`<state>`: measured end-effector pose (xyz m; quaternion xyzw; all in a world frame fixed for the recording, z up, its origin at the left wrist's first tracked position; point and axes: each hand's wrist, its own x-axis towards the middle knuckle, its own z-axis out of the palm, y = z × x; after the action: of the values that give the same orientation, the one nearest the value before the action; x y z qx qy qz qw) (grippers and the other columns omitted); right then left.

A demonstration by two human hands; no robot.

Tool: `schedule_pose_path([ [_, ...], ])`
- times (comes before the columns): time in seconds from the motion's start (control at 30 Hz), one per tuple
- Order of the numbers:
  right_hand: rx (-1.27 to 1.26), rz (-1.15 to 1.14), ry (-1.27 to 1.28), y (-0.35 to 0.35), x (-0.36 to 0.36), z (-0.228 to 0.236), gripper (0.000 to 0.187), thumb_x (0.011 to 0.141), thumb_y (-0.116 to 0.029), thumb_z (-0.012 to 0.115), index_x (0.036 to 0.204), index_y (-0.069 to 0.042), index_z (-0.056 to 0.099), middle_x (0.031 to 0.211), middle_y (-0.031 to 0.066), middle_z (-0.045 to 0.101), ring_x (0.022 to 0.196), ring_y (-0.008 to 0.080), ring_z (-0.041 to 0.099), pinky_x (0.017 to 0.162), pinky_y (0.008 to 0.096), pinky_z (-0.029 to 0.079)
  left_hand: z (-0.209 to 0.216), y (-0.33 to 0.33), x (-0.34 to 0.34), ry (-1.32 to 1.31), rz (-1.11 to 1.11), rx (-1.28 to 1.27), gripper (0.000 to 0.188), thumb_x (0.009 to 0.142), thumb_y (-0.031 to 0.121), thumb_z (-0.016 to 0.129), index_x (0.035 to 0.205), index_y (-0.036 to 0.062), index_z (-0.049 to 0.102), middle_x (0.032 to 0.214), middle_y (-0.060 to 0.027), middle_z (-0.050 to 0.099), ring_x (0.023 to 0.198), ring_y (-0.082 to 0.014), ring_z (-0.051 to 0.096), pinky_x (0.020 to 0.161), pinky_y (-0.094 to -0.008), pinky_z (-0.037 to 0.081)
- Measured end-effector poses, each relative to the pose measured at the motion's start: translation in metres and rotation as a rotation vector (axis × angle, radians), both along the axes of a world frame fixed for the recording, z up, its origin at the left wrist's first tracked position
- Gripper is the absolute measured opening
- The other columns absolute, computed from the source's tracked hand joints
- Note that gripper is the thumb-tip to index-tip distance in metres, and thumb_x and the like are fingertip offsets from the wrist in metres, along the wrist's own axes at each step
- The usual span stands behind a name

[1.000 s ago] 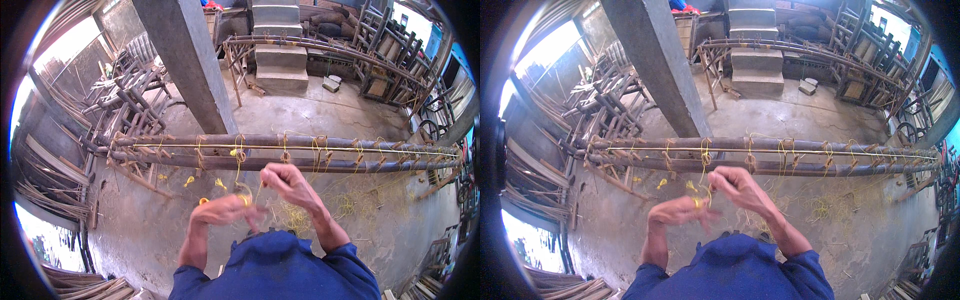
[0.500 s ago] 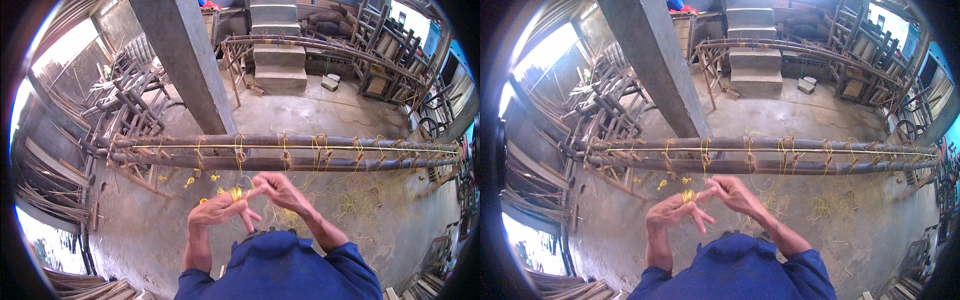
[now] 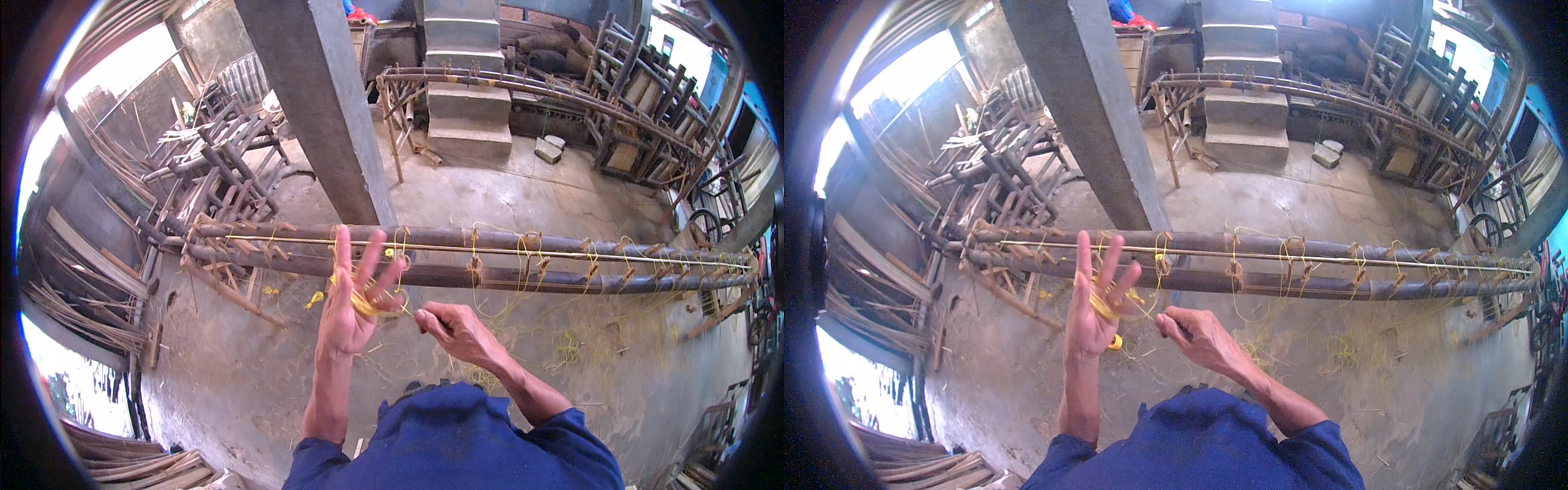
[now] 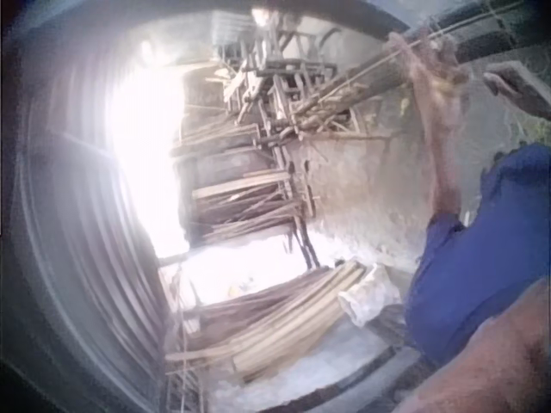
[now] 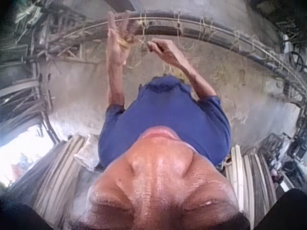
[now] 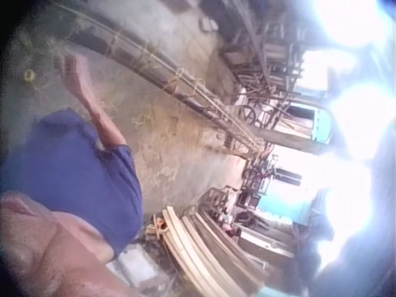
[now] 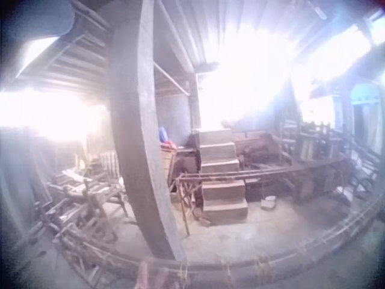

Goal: The person ties yellow rope around a horizontal metal pipe in a workshop. They repeatedly wrap the rope around the pipe and tie knots to secure it in place.

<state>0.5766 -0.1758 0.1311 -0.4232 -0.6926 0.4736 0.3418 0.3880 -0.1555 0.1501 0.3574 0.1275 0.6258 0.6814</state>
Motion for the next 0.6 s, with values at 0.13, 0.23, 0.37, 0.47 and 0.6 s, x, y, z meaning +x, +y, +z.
schedule_pose_path([
  [0.13,0.055,0.075,0.103,0.001,0.012,0.033,0.032,0.099,-0.027,0.051,0.081,-0.002,0.059,0.062,-0.0041,0.042,0.06,0.0051,0.037,0.051,0.0261,0.032,-0.011,0.008,-0.025,0.854,-0.184,0.209,0.054,0.103,0.031,0.036,0.151,0.018,0.017,0.152,-0.0137,0.027,0.121,-0.0286,0.053,0.1,-0.0437,0.044],
  [0.23,0.048,0.031,0.139,0.017,0.017,0.04,0.032,0.1,-0.024,0.048,0.078,-0.002,0.055,0.065,-0.0061,0.042,0.063,0.0036,0.036,0.053,0.0238,0.031,-0.018,-0.005,-0.034,0.957,-0.725,0.173,0.055,0.101,0.034,0.04,0.15,0.0145,0.022,0.155,-0.0109,0.023,0.132,-0.0254,0.042,0.106,-0.0425,0.038],
  [0.37,0.011,0.075,0.241,0.018,-0.002,-0.019,0.032,0.101,-0.023,0.047,0.078,-0.002,0.052,0.07,-0.007,0.042,0.066,0.0039,0.037,0.054,0.0238,0.032,-0.015,-0.009,-0.026,0.405,-0.385,0.182,0.052,0.1,0.035,0.044,0.143,0.0065,0.038,0.15,-0.0112,0.033,0.134,-0.0242,0.04,0.11,-0.0403,0.032],
  [0.47,-0.046,0.14,0.13,-0.002,-0.002,-0.007,0.034,0.101,-0.025,0.047,0.077,-0.002,0.053,0.066,-0.0057,0.041,0.064,0.0046,0.036,0.053,0.0237,0.031,0.012,0.003,-0.015,0.271,-0.107,0.082,0.05,0.099,0.034,0.045,0.14,0.0043,0.042,0.145,-0.0132,0.041,0.133,-0.0268,0.04,0.113,-0.043,0.027],
  [0.6,0.005,0.061,0.162,0.017,0.004,0.026,0.035,0.1,-0.027,0.049,0.078,-0.001,0.054,0.065,-0.0046,0.041,0.063,0.0051,0.036,0.054,0.0243,0.031,-0.021,0.008,-0.039,1.209,-0.653,0.538,0.05,0.101,0.031,0.04,0.144,0.0051,0.036,0.152,-0.0111,0.026,0.134,-0.0304,0.038,0.113,-0.0493,0.027],
])
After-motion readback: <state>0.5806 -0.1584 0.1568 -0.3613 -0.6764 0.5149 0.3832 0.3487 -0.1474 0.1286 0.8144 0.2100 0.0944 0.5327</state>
